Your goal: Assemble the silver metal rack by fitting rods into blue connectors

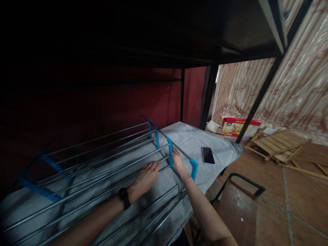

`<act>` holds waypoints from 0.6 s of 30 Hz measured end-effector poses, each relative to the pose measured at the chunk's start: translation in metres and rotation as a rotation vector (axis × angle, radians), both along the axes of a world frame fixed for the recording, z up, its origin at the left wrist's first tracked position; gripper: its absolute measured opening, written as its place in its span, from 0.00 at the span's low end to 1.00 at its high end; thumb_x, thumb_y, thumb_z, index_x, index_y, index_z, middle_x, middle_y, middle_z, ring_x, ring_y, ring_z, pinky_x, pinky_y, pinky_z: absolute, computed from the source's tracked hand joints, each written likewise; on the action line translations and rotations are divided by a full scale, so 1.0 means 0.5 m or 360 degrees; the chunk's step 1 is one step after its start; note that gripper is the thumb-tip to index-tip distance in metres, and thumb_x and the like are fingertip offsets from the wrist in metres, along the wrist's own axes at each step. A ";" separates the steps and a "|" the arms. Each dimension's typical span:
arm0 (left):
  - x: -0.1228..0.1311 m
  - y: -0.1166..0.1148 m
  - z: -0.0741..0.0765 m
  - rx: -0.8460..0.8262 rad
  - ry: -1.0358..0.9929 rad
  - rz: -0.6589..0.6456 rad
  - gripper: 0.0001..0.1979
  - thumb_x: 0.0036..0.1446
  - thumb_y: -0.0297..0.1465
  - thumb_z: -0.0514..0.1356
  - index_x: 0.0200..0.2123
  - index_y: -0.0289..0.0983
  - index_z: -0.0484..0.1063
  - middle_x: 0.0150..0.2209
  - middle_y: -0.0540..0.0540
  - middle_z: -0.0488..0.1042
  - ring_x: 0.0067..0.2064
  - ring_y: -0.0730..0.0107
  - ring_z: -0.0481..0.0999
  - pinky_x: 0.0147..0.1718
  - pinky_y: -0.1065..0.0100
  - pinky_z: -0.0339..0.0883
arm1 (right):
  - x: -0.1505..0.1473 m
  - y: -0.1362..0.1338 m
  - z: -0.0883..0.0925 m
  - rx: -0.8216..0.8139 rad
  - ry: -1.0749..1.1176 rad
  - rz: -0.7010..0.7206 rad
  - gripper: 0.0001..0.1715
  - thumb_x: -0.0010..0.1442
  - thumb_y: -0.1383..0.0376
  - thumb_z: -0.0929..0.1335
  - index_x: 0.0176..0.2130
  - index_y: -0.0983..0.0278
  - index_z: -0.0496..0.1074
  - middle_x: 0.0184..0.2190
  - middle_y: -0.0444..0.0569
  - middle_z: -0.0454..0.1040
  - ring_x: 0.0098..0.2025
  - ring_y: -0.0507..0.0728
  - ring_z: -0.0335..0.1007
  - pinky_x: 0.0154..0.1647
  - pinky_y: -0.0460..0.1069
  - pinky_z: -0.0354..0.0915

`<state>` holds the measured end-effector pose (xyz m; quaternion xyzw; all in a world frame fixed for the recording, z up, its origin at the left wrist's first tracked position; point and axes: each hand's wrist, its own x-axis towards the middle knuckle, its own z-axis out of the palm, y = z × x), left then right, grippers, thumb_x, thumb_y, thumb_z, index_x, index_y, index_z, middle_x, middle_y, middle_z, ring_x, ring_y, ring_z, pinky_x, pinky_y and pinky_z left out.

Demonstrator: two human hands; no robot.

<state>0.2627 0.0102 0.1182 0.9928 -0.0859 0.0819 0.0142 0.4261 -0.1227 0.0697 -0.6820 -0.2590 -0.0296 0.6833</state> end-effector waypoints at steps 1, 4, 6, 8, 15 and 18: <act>0.008 0.006 -0.018 -0.0042 0.0041 0.0096 0.19 0.67 0.27 0.50 0.60 0.33 0.66 0.57 0.33 0.71 0.59 0.52 0.70 0.59 0.55 0.64 | 0.000 -0.001 -0.007 0.0016 0.0029 0.0022 0.28 0.52 0.62 0.61 0.49 0.61 0.77 0.51 0.50 0.79 0.55 0.61 0.71 0.66 0.58 0.59; 0.050 0.019 -0.043 -0.0228 0.0181 0.0262 0.23 0.66 0.26 0.52 0.63 0.29 0.63 0.57 0.32 0.72 0.59 0.53 0.72 0.60 0.58 0.64 | 0.001 -0.004 -0.028 0.0055 0.0124 0.0067 0.30 0.48 0.63 0.62 0.49 0.60 0.78 0.53 0.50 0.78 0.58 0.62 0.70 0.67 0.58 0.58; 0.083 0.019 -0.042 -0.0381 0.0257 0.0315 0.25 0.65 0.23 0.51 0.65 0.31 0.62 0.58 0.32 0.72 0.60 0.55 0.72 0.59 0.60 0.64 | 0.004 -0.004 -0.039 0.0037 0.0141 0.0047 0.30 0.46 0.63 0.62 0.48 0.60 0.78 0.53 0.50 0.78 0.59 0.62 0.69 0.68 0.59 0.57; 0.110 0.014 -0.037 -0.0516 0.0312 0.0363 0.26 0.65 0.21 0.50 0.65 0.35 0.62 0.59 0.35 0.73 0.59 0.58 0.73 0.58 0.61 0.66 | 0.008 -0.004 -0.048 0.0008 0.0133 0.0032 0.30 0.45 0.63 0.62 0.47 0.60 0.78 0.52 0.50 0.78 0.59 0.62 0.70 0.68 0.59 0.57; 0.139 0.003 -0.040 -0.0675 0.0345 0.0442 0.25 0.64 0.19 0.51 0.62 0.38 0.68 0.58 0.39 0.75 0.58 0.61 0.75 0.57 0.62 0.68 | 0.020 -0.005 -0.067 -0.0061 0.0065 0.0054 0.28 0.45 0.64 0.63 0.45 0.60 0.78 0.50 0.50 0.80 0.54 0.62 0.73 0.65 0.59 0.61; 0.135 0.002 -0.034 -0.0693 0.0325 0.0457 0.26 0.65 0.19 0.50 0.63 0.39 0.68 0.57 0.38 0.75 0.56 0.60 0.77 0.56 0.60 0.69 | 0.021 -0.005 -0.074 -0.0103 0.0054 0.0033 0.25 0.47 0.63 0.63 0.44 0.62 0.78 0.48 0.52 0.80 0.51 0.62 0.74 0.63 0.60 0.63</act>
